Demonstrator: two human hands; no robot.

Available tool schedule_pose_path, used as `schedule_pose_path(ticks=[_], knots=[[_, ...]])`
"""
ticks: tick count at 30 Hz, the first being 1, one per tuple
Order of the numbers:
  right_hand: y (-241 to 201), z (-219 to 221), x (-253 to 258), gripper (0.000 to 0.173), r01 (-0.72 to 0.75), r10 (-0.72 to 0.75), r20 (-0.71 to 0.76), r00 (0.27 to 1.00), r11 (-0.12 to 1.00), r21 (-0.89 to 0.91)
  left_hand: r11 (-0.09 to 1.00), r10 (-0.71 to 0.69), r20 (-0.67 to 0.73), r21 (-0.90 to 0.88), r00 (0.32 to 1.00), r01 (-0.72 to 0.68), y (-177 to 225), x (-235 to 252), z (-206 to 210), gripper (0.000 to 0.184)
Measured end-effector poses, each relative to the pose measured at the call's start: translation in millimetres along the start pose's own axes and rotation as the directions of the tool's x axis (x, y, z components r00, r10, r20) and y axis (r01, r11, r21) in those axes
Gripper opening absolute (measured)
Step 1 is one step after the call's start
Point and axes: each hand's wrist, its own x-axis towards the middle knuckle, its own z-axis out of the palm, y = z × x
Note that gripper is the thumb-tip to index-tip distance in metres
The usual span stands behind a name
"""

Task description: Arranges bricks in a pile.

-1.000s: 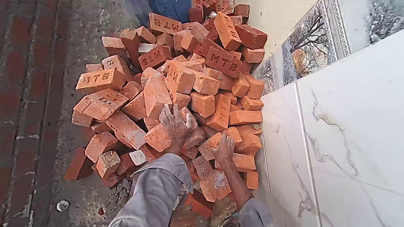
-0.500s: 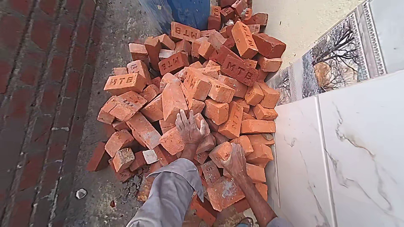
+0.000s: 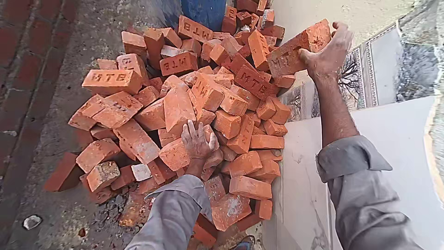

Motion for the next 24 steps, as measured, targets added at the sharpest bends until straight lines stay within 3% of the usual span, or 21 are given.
schedule_pose_path(ticks=[3,5,8,10,12,14,16,18,20,22,24], knots=[[1.5,-17.2,10.6,0.085,0.034,-0.007,-0.162,0.987,0.986,0.162,1.0,-0.002,0.003,-0.02,1.0,0.002,-0.5,-0.8,4.3,0.082],[5.9,-29.1,-38.3,0.073,0.101,-0.066,-0.143,0.988,0.961,0.257,1.0,-0.011,0.018,-0.026,1.0,0.011,0.3,-1.3,5.2,0.084],[59.7,0.7,-165.5,0.058,0.046,-0.068,0.067,0.995,0.956,0.289,1.0,-0.007,0.01,-0.025,1.0,0.007,1.3,1.6,5.5,0.083],[116.4,43.2,-265.1,0.056,-0.195,0.109,0.278,0.954,0.933,0.304,1.0,-0.001,-0.001,-0.029,1.0,0.001,1.9,6.4,1.5,0.081],[158.8,65.3,-378.4,0.058,-0.506,0.36,0.48,0.8,0.835,0.218,1.0,-0.018,0.037,-0.022,0.999,0.019,0.5,-0.5,-9.4,0.081],[169.9,77.1,-460.3,0.061,-0.715,0.553,0.544,0.631,0.686,0.132,1.0,-0.025,0.062,0.004,0.998,0.024,5.9,6.3,-15.5,0.082],[151.5,86.7,-515.3,0.071,-0.834,0.68,0.55,0.485,0.549,0.057,1.0,-0.011,0.077,0.02,0.997,0.01,7.3,8.1,-25.5,0.08],[124.9,106.3,-533.5,0.083,-0.901,0.745,0.537,0.395,0.428,0.068,1.0,-0.008,0.098,0.007,0.995,0.007,10.4,12.9,-31.3,0.079],[100.8,124.3,-526.4,0.088,-0.895,0.753,0.506,0.421,0.435,0.098,1.0,-0.004,0.065,0.01,0.998,0.003,13.5,17.5,-34.4,0.079],[83.7,126.6,-507.9,0.091,-0.82,0.697,0.486,0.528,0.567,0.078,1.0,0.006,0.037,0.019,0.999,-0.006,13.9,18.9,-34.8,0.08],[83.1,117.7,-491.8,0.09,-0.716,0.604,0.537,0.589,0.698,0.0,0.999,0.008,0.038,0.033,0.999,-0.009,12.7,18.4,-34.9,0.081]])
